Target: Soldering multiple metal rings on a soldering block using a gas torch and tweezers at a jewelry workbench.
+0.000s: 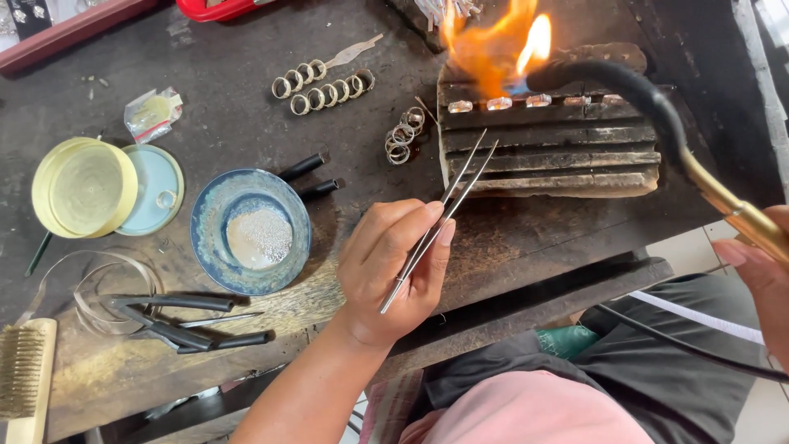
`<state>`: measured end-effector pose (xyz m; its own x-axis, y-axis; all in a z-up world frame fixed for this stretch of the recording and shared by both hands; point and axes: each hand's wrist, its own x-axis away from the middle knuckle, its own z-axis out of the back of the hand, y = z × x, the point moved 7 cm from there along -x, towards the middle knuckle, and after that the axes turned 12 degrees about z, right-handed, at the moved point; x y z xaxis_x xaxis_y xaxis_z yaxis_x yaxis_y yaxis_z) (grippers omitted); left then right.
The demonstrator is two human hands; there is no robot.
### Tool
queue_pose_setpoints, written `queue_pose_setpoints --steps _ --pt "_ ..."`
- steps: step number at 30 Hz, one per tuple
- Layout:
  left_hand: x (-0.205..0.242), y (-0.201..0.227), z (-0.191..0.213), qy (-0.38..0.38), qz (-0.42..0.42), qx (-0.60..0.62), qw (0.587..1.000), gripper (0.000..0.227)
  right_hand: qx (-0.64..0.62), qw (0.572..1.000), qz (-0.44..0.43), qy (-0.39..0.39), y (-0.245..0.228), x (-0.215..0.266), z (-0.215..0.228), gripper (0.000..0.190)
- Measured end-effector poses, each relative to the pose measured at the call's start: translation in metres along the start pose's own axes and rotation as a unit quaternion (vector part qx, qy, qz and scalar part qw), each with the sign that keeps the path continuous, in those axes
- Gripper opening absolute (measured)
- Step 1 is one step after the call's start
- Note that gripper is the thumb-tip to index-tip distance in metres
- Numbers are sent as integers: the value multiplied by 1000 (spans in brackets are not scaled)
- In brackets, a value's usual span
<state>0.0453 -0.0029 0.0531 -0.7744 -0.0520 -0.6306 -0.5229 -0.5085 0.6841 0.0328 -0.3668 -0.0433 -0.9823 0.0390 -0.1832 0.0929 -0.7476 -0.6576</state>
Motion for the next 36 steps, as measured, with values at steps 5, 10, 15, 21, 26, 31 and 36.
queue_pose_setpoints --steps 5,10,15,21,26,31,36 --pt "0 0 0 2 -1 5 1000 15 -55 996 -65 3 29 16 1 41" --pt "0 -1 -2 -2 6 -3 1000 15 37 998 -48 -30 -12 30 7 36" --pt "0 -1 -2 0 4 -2 1000 14 -33 995 -93 18 32 33 6 46" --pt "-1 1 -2 -2 4 -1 1000 14 46 998 -18 -28 -22 30 9 34" --pt "-1 0 -2 -2 5 -1 1000 14 136 987 17 -84 -58 17 6 29" --pt "-1 1 -1 -3 -1 5 1000 15 180 977 46 -101 -79 6 1 24" --pt "-2 1 -1 -5 3 3 1000 14 189 970 100 -119 -101 -5 -2 27"
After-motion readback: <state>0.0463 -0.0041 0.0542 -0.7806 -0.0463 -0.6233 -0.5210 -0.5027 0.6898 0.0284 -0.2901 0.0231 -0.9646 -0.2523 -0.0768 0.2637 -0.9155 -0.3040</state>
